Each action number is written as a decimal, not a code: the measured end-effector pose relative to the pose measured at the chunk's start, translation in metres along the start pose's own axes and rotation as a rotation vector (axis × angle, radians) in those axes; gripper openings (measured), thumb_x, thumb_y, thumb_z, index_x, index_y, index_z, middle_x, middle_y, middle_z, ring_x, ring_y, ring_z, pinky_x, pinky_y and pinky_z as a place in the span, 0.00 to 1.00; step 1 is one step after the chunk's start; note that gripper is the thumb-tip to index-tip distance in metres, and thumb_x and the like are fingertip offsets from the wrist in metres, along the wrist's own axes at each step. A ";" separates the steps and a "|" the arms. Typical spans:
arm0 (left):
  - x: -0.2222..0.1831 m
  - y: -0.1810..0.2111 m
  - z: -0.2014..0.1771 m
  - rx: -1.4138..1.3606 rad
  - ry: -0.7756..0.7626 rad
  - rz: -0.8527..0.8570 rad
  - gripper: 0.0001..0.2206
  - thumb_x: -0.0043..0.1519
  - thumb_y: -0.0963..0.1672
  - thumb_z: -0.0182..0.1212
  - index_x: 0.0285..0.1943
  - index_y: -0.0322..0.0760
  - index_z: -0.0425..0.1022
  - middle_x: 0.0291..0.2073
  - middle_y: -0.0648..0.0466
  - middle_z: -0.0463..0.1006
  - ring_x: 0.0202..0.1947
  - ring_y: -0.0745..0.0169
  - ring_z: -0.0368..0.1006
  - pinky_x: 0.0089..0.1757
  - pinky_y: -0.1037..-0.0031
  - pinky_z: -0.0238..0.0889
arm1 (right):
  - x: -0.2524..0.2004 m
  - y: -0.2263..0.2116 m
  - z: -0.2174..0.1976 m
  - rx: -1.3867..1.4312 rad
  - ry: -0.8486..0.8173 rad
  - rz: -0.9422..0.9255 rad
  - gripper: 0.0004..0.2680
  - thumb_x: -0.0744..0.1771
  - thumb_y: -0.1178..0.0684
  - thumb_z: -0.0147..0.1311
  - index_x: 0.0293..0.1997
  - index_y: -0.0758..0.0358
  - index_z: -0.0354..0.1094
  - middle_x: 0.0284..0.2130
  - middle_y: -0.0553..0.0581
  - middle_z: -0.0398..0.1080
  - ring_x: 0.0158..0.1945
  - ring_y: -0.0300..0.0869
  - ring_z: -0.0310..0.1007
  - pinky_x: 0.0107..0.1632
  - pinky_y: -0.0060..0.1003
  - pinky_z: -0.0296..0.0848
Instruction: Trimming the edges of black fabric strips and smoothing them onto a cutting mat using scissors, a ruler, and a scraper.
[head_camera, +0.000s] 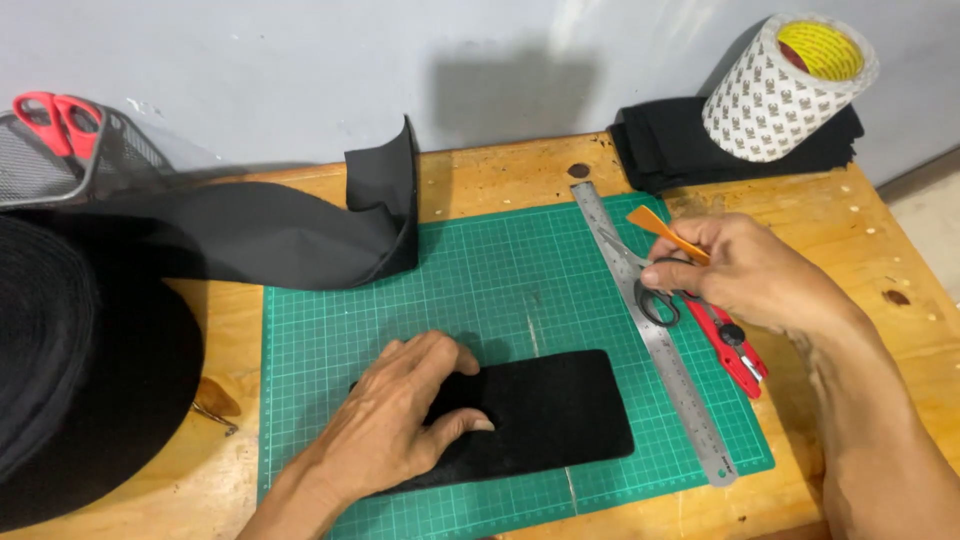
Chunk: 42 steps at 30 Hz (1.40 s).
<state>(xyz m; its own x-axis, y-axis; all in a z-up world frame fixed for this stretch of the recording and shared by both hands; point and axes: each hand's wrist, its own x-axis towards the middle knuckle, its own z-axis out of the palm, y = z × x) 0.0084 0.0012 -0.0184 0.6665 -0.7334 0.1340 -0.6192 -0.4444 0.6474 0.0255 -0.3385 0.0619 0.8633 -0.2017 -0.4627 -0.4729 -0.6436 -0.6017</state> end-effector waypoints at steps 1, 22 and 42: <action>0.000 0.000 -0.001 -0.003 -0.003 -0.002 0.16 0.64 0.51 0.66 0.49 0.42 0.67 0.43 0.56 0.74 0.44 0.56 0.73 0.44 0.65 0.60 | 0.004 0.000 0.002 0.000 -0.003 0.004 0.06 0.67 0.52 0.65 0.39 0.62 0.78 0.11 0.55 0.44 0.16 0.46 0.51 0.37 0.41 0.65; 0.002 -0.016 -0.010 -0.018 0.069 0.036 0.28 0.48 0.56 0.78 0.51 0.38 0.78 0.44 0.54 0.74 0.45 0.52 0.73 0.47 0.65 0.65 | -0.034 -0.033 0.077 -0.732 -0.119 -0.967 0.09 0.70 0.48 0.49 0.56 0.44 0.72 0.28 0.48 0.63 0.23 0.52 0.71 0.23 0.52 0.63; 0.000 -0.026 -0.004 -0.085 0.102 0.040 0.29 0.48 0.56 0.76 0.51 0.34 0.79 0.44 0.54 0.72 0.45 0.56 0.72 0.44 0.67 0.66 | -0.048 -0.057 0.047 -1.094 -0.428 -0.127 0.17 0.68 0.62 0.40 0.56 0.43 0.72 0.53 0.31 0.75 0.53 0.24 0.75 0.45 0.27 0.80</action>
<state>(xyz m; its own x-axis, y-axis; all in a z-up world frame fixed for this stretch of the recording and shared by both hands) 0.0263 0.0145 -0.0326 0.6833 -0.6915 0.2344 -0.6120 -0.3673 0.7004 0.0025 -0.2571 0.0883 0.6654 0.0388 -0.7455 0.1941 -0.9733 0.1226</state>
